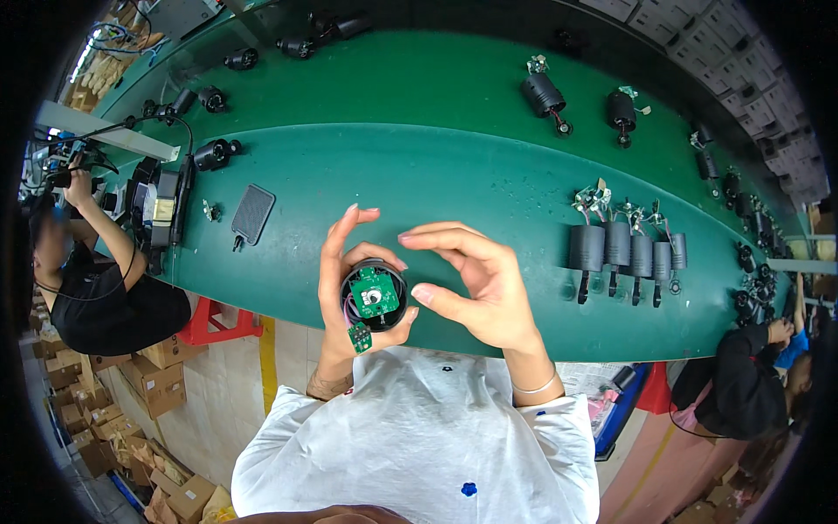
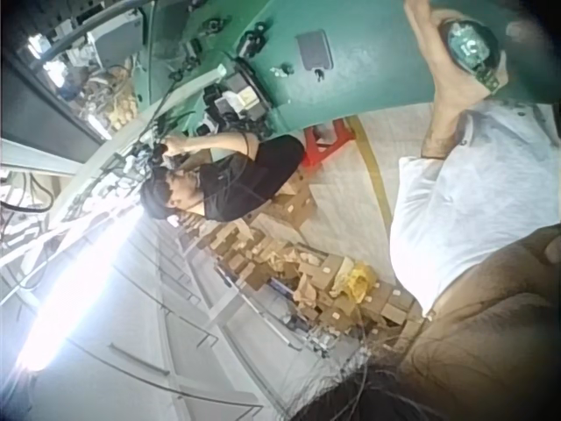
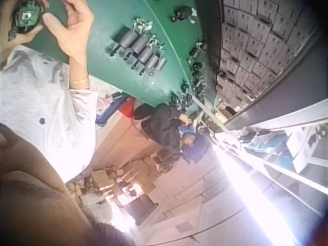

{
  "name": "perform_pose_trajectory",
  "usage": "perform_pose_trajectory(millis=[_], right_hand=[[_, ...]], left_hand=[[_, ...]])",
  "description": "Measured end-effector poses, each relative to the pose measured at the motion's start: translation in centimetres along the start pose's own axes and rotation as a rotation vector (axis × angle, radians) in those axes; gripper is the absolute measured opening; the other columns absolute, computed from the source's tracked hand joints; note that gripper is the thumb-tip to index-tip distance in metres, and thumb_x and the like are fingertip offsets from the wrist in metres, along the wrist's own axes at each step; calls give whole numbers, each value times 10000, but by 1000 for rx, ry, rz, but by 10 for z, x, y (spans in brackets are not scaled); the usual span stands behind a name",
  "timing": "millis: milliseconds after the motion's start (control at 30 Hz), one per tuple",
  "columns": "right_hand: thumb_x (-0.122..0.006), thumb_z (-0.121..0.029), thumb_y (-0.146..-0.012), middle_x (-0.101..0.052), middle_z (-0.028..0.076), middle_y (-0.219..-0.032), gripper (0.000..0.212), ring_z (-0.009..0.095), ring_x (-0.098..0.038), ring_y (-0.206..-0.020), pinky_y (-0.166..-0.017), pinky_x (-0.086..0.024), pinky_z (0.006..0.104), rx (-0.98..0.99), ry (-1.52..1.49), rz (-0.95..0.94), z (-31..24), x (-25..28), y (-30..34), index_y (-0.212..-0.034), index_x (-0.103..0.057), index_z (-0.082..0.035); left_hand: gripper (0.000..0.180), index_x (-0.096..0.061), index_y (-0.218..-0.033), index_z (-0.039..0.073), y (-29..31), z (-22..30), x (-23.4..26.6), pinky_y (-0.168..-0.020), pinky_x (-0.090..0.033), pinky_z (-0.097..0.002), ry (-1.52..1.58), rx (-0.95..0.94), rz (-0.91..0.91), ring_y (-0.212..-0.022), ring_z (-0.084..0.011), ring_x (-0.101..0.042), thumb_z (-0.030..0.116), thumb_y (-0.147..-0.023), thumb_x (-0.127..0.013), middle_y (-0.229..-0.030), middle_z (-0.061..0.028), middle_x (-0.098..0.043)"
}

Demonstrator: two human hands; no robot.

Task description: Assembling electronic components by inserting circuit boards into plastic housings.

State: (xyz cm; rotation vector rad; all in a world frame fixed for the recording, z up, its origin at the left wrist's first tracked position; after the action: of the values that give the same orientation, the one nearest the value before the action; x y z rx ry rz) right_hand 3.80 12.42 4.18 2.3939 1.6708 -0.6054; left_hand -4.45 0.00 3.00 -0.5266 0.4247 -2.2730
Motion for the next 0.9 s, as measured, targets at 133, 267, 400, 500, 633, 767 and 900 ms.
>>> perform_pose_trajectory(millis=[133, 267, 400, 500, 633, 767, 900], right_hand=[[-832, -13, -586, -654, 149, -1046, 521, 256, -569, -1028, -911, -459, 363, 92, 68, 36, -11, 0, 5, -1076, -657, 17], [-825, -5, -602, -661, 130, -984, 474, 244, -582, -977, -876, -469, 358, 298, 346, -84, -25, -15, 9, -1045, -658, 16], [-795, 34, -619, -671, 113, -926, 394, 230, -595, -895, -812, -480, 329, 318, 626, -54, -29, -30, 22, -993, -673, 20], [-794, 40, -614, -676, 110, -886, 356, 227, -601, -843, -767, -487, 316, 250, 509, 136, -24, -28, 24, -951, -681, 19], [-793, 47, -609, -685, 108, -845, 310, 219, -610, -766, -698, -498, 293, 298, 466, 305, -21, -19, 24, -900, -693, 15], [-794, 48, -607, -695, 111, -845, 286, 206, -619, -694, -628, -511, 264, 652, 697, 256, -33, -22, 22, -875, -704, 5], [-783, 73, -585, -684, 124, -766, 239, 212, -603, -685, -626, -496, 288, 577, 730, 227, -40, -26, 15, -798, -687, 22]], left_hand=[[1071, -313, -1443, 3, -3, 4, 0, -705, -489, -277, -17, 15, 26, -852, -189, -606, 169, -518, -828, -1297, -203, -475], [1022, -343, -1424, 1, -6, 8, -1, -691, -488, -265, -20, -49, 61, -792, -164, -610, 139, -538, -833, -1202, -194, -555], [909, -413, -1369, 4, 1, 4, -2, -686, -488, -287, -86, -41, 152, -779, -168, -600, 128, -574, -837, -1026, -151, -638], [823, -462, -1315, -2, -3, 8, -4, -683, -494, -300, -219, -97, 185, -792, -196, -602, 185, -607, -837, -964, -122, -648], [743, -512, -1258, -7, -7, 16, -7, -683, -499, -316, -356, -157, 223, -800, -222, -597, 231, -635, -838, -907, -91, -656], [734, -514, -1248, -1, -7, 19, -8, -691, -497, -324, -366, -172, 236, -786, -219, -577, 200, -622, -840, -917, -88, -652], [759, -479, -1282, 21, -6, 18, -7, -711, -481, -327, -429, -170, 196, -809, -213, -570, 113, -608, -814, -948, -118, -639]])
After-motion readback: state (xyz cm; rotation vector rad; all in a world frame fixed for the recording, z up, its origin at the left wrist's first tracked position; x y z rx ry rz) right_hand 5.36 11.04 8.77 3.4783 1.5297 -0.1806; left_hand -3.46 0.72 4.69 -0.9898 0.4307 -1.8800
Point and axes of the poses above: each hand's wrist, its own y-axis away from the middle knuckle, its own x-axis out of the back of the hand, z = x × y, the point moved 5 cm from there along -y, towards the middle knuckle
